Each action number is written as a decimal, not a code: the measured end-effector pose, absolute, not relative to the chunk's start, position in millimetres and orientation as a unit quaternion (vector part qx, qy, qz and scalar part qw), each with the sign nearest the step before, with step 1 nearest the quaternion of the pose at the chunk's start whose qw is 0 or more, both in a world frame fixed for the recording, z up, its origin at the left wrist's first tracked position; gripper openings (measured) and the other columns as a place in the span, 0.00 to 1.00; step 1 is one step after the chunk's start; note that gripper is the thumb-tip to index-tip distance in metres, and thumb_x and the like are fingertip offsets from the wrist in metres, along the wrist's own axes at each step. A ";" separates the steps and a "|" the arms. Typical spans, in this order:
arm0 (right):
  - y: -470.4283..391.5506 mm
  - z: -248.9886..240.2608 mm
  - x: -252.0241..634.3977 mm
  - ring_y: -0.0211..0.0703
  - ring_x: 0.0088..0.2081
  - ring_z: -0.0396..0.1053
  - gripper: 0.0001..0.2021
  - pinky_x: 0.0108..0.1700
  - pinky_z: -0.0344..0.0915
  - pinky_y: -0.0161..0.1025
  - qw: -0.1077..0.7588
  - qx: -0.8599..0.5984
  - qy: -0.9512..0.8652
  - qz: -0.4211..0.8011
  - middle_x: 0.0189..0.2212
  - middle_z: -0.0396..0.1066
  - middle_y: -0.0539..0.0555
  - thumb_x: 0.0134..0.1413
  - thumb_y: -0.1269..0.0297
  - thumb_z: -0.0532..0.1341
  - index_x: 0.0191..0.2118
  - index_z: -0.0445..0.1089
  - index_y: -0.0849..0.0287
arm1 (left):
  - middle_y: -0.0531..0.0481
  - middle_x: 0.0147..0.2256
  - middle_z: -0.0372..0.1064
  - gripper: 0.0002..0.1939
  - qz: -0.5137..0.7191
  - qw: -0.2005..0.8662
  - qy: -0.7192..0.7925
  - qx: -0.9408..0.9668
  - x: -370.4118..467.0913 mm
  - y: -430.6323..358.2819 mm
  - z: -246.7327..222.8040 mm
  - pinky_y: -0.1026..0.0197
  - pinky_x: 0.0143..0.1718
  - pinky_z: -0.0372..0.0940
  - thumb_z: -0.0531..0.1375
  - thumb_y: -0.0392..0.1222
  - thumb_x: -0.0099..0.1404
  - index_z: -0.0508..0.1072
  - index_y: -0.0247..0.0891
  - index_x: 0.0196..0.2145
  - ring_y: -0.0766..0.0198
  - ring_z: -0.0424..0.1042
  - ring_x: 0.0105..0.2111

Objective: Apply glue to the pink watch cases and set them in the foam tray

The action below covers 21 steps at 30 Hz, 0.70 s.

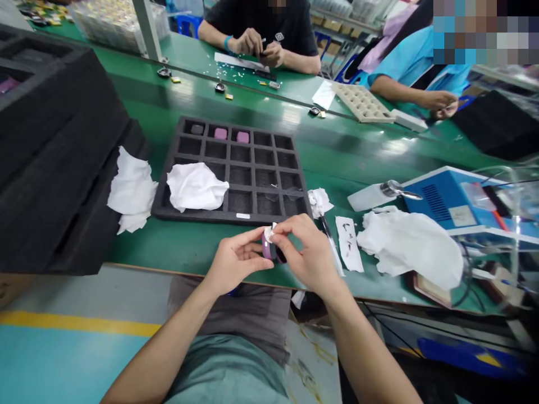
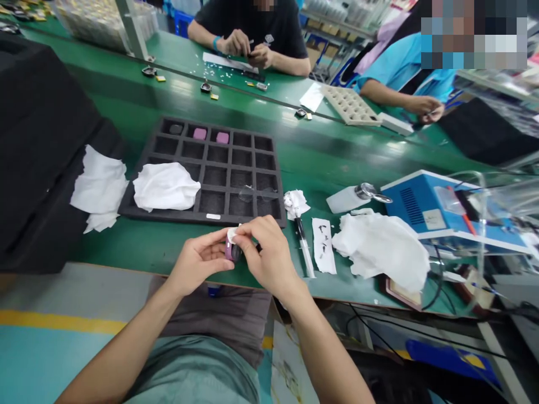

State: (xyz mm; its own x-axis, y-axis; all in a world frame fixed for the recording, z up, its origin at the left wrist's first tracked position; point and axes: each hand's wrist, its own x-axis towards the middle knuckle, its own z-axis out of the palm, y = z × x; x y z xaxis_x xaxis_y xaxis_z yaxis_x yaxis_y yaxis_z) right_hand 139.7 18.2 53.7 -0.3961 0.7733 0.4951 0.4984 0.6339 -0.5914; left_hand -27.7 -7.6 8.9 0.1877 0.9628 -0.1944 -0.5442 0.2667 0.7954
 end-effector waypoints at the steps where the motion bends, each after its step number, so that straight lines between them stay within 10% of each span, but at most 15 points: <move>1: 20.4 55.2 141.8 0.43 0.35 0.68 0.07 0.38 0.67 0.43 0.385 -0.387 -0.817 0.188 0.30 0.73 0.50 0.64 0.73 0.63 0.36 0.70 0.54 | 0.48 0.36 0.83 0.34 0.529 0.712 0.353 0.298 -28.0 -7.8 8.6 0.59 0.40 0.76 0.79 0.30 0.44 0.83 0.39 0.50 0.61 0.80 0.35; 21: 27.2 78.0 150.2 0.44 0.37 0.70 0.05 0.40 0.68 0.43 0.252 -0.357 -0.866 0.244 0.34 0.76 0.52 0.66 0.71 0.61 0.38 0.71 0.54 | 0.49 0.36 0.81 0.31 0.531 0.720 0.314 0.320 -26.8 -7.7 2.7 0.59 0.39 0.76 0.78 0.31 0.46 0.83 0.41 0.50 0.62 0.79 0.34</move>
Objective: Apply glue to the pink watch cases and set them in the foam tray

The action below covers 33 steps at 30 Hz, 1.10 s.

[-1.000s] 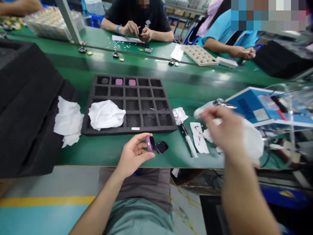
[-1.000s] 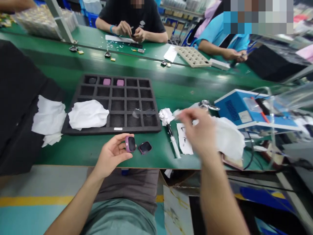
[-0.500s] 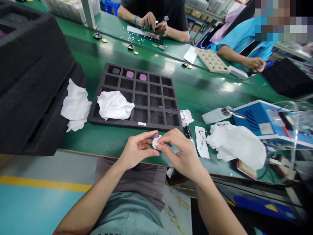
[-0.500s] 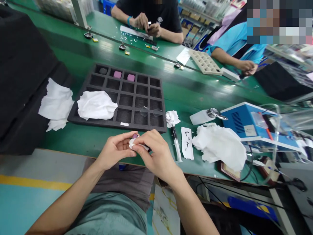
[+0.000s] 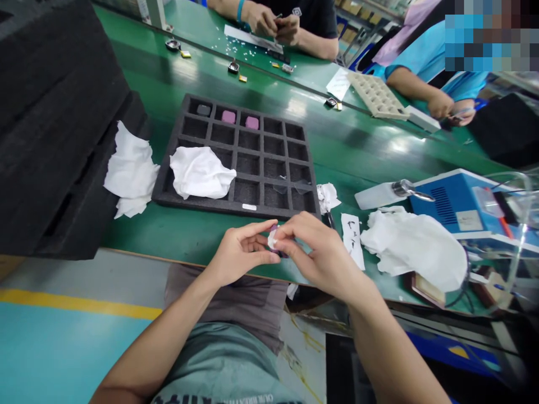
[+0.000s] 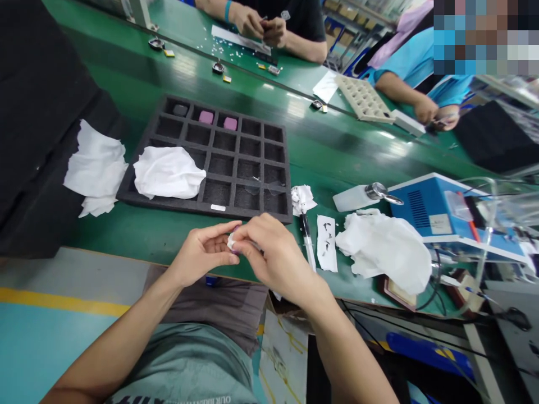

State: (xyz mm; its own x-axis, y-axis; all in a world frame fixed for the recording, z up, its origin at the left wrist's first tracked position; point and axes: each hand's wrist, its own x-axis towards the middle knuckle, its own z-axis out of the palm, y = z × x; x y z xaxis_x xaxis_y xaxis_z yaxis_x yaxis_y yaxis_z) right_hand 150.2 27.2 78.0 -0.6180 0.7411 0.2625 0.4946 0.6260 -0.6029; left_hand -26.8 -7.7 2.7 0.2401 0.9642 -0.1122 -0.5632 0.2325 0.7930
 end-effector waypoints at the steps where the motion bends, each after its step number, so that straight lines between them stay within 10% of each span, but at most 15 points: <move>1: 26.6 78.9 150.5 0.44 0.37 0.70 0.05 0.40 0.67 0.44 0.259 -0.356 -0.867 0.234 0.34 0.76 0.51 0.66 0.71 0.61 0.38 0.71 0.54 | 0.50 0.36 0.81 0.31 0.533 0.717 0.315 0.319 -27.0 -7.5 3.0 0.59 0.39 0.76 0.78 0.30 0.45 0.84 0.41 0.49 0.63 0.79 0.34; 33: 5.8 59.2 148.7 0.45 0.33 0.70 0.06 0.37 0.65 0.45 0.355 -0.500 -0.772 0.167 0.29 0.74 0.50 0.65 0.69 0.62 0.35 0.70 0.52 | 0.53 0.43 0.78 0.32 0.597 0.661 0.360 0.277 -25.2 -0.3 4.4 0.65 0.39 0.74 0.80 0.29 0.40 0.78 0.41 0.43 0.67 0.79 0.35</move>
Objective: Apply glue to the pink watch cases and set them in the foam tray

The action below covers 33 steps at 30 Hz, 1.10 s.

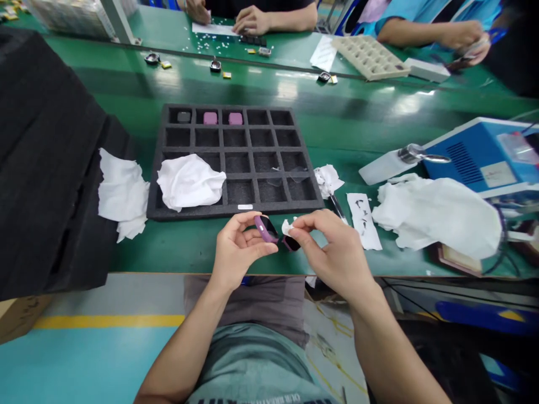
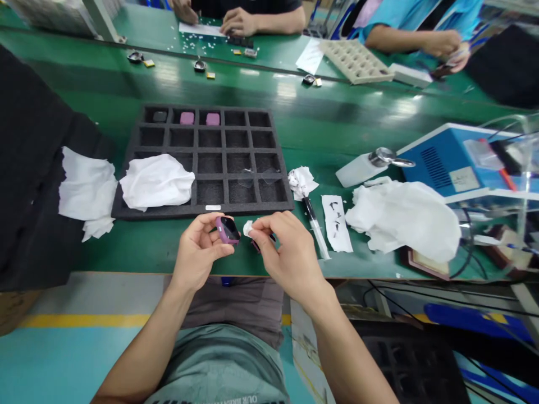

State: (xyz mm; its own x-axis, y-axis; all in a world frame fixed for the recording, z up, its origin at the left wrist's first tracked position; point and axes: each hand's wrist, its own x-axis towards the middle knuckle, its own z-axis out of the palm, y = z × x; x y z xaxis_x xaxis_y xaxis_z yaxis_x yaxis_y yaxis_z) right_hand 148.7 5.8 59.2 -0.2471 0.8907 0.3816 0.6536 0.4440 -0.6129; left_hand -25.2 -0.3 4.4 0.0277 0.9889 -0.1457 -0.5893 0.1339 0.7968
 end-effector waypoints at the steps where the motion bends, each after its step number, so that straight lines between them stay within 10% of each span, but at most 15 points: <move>1: 5.7 61.2 147.3 0.45 0.34 0.70 0.05 0.37 0.66 0.45 0.368 -0.495 -0.768 0.172 0.29 0.74 0.50 0.65 0.69 0.62 0.36 0.70 0.52 | 0.53 0.42 0.78 0.31 0.596 0.657 0.364 0.284 -25.2 -0.1 4.2 0.65 0.40 0.74 0.80 0.30 0.41 0.78 0.41 0.43 0.67 0.79 0.35; 15: 60.1 82.1 262.0 0.48 0.36 0.74 0.05 0.44 0.70 0.47 0.409 -0.643 -0.647 -0.030 0.34 0.78 0.54 0.62 0.61 0.63 0.35 0.74 0.54 | 0.46 0.49 0.82 0.28 0.600 0.655 0.377 0.262 -31.0 6.8 14.5 0.62 0.42 0.77 0.79 0.34 0.47 0.78 0.42 0.45 0.59 0.83 0.42; 22: 167.8 116.4 357.5 0.48 0.33 0.73 0.07 0.36 0.64 0.43 0.175 -0.787 -0.592 -0.009 0.32 0.80 0.60 0.57 0.64 0.64 0.35 0.79 0.60 | 0.46 0.47 0.83 0.26 0.585 0.657 0.377 0.291 -31.1 6.4 16.7 0.65 0.44 0.77 0.78 0.33 0.51 0.77 0.41 0.47 0.63 0.83 0.42; 33: 185.4 117.2 362.1 0.47 0.31 0.72 0.02 0.35 0.62 0.42 0.145 -0.794 -0.590 0.012 0.29 0.80 0.58 0.50 0.67 0.70 0.29 0.80 0.59 | 0.44 0.46 0.83 0.30 0.550 0.655 0.405 0.323 -30.2 4.3 14.1 0.62 0.46 0.77 0.77 0.37 0.54 0.72 0.39 0.52 0.61 0.83 0.43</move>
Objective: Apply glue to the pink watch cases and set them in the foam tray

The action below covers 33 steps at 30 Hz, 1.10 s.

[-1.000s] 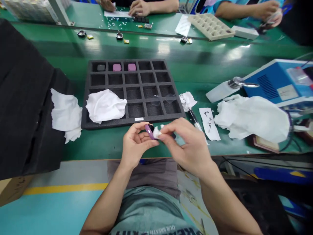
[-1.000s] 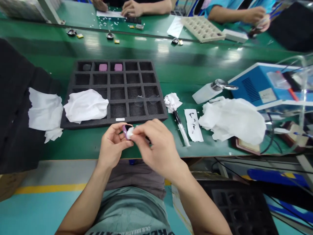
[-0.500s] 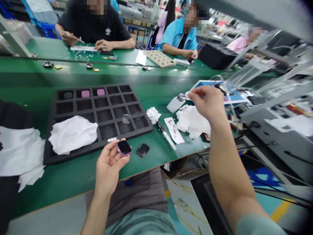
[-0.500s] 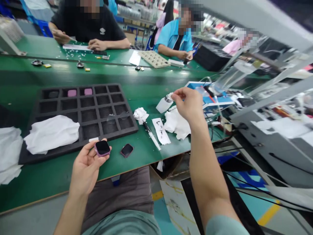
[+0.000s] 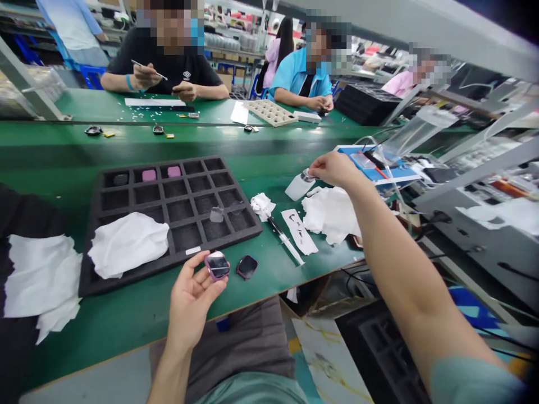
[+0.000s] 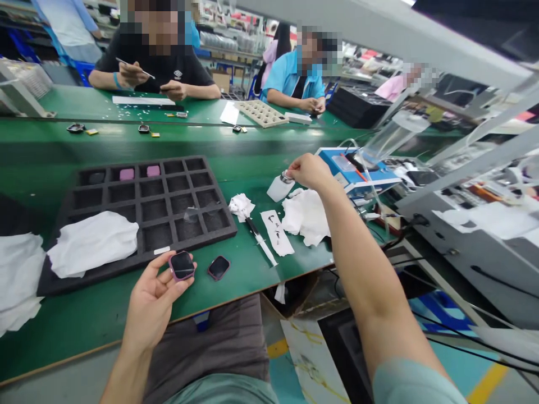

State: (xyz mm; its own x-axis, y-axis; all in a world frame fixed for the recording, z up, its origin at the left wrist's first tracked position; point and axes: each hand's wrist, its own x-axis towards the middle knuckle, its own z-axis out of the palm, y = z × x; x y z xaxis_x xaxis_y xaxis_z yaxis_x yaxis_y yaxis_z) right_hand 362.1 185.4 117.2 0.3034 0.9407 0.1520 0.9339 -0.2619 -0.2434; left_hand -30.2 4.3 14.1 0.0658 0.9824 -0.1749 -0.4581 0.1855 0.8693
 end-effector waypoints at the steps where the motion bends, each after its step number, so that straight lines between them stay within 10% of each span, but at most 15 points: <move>1: 180.4 120.2 359.6 0.48 0.31 0.73 0.04 0.35 0.62 0.43 0.157 -0.792 -0.590 0.006 0.29 0.80 0.59 0.53 0.66 0.68 0.31 0.80 0.60 | 0.44 0.46 0.83 0.30 0.546 0.654 0.407 0.329 -30.1 3.5 13.3 0.62 0.46 0.77 0.76 0.37 0.54 0.72 0.39 0.53 0.61 0.83 0.43; 9: 67.7 86.1 220.2 0.46 0.37 0.73 0.04 0.43 0.66 0.44 0.360 -0.525 -0.766 0.088 0.32 0.79 0.54 0.60 0.63 0.67 0.34 0.76 0.56 | 0.48 0.39 0.83 0.31 0.512 0.670 0.417 0.340 -22.9 -2.9 12.4 0.64 0.44 0.74 0.73 0.34 0.55 0.70 0.37 0.55 0.61 0.83 0.40; 23: 34.9 69.1 134.4 0.48 0.36 0.67 0.06 0.39 0.59 0.46 0.176 -0.428 -0.877 0.128 0.30 0.75 0.54 0.64 0.71 0.62 0.33 0.73 0.59 | 0.45 0.41 0.83 0.25 0.491 0.648 0.420 0.403 -16.4 -11.1 -1.0 0.61 0.42 0.74 0.66 0.33 0.62 0.69 0.36 0.56 0.57 0.84 0.40; 33: 45.5 71.2 146.0 0.45 0.37 0.69 0.05 0.42 0.64 0.44 0.263 -0.429 -0.846 0.176 0.32 0.77 0.52 0.65 0.71 0.62 0.37 0.76 0.58 | 0.48 0.37 0.83 0.26 0.490 0.657 0.414 0.397 -18.6 -11.1 1.8 0.59 0.46 0.75 0.67 0.33 0.60 0.69 0.37 0.56 0.56 0.83 0.42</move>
State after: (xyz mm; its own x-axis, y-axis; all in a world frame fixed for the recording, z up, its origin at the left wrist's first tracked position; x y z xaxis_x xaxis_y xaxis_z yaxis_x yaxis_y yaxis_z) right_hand 146.0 45.5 71.2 -0.4941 0.8181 0.2942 0.6334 0.5705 -0.5227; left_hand -18.6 -11.1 1.8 0.1776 0.9719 -0.1543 -0.3145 0.2046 0.9269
